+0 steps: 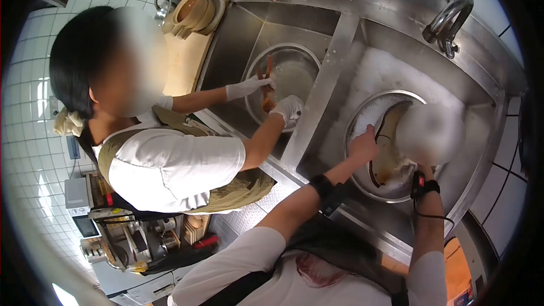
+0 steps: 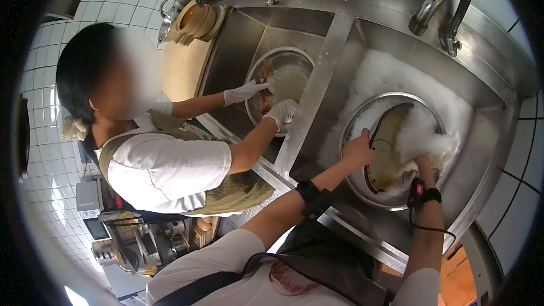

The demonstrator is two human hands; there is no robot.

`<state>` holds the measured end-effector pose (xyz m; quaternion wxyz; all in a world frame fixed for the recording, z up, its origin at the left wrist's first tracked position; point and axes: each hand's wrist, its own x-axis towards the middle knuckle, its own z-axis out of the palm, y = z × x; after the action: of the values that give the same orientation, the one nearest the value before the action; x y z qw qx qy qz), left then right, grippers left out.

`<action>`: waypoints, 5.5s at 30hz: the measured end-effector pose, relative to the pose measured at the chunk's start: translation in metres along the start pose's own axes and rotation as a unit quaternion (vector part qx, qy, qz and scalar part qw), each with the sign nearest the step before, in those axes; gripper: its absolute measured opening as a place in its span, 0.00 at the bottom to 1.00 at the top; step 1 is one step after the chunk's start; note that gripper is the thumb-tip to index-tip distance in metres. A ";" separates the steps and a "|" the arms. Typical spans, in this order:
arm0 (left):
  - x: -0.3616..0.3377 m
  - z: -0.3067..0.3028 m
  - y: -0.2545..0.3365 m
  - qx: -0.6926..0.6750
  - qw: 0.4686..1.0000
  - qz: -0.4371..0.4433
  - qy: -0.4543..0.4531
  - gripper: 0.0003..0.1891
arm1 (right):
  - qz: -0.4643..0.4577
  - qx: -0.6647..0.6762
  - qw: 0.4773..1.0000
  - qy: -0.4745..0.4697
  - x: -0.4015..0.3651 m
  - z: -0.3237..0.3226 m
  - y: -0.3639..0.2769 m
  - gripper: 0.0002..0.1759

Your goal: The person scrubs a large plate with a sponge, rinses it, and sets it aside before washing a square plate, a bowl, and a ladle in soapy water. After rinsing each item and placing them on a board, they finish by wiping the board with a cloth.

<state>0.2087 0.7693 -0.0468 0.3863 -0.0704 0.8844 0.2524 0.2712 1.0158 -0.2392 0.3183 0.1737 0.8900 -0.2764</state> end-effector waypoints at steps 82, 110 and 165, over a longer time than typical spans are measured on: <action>0.125 -0.059 -0.037 -0.263 0.959 0.013 -0.107 0.40 | 0.126 0.327 0.921 0.168 0.007 -0.007 -0.133 0.26; 0.036 -0.056 -0.031 -0.246 0.945 0.027 -0.215 0.28 | -0.067 -0.034 0.975 0.211 -0.069 -0.033 -0.105 0.11; 0.046 -0.002 -0.008 -0.685 0.723 -0.079 -0.050 0.21 | -0.232 -0.049 0.948 0.212 -0.184 -0.051 -0.171 0.47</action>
<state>0.1782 0.7646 -0.0822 0.2951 -0.3723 0.4413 0.7613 0.3000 0.8876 -0.0194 0.0577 0.0010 0.9650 -0.2558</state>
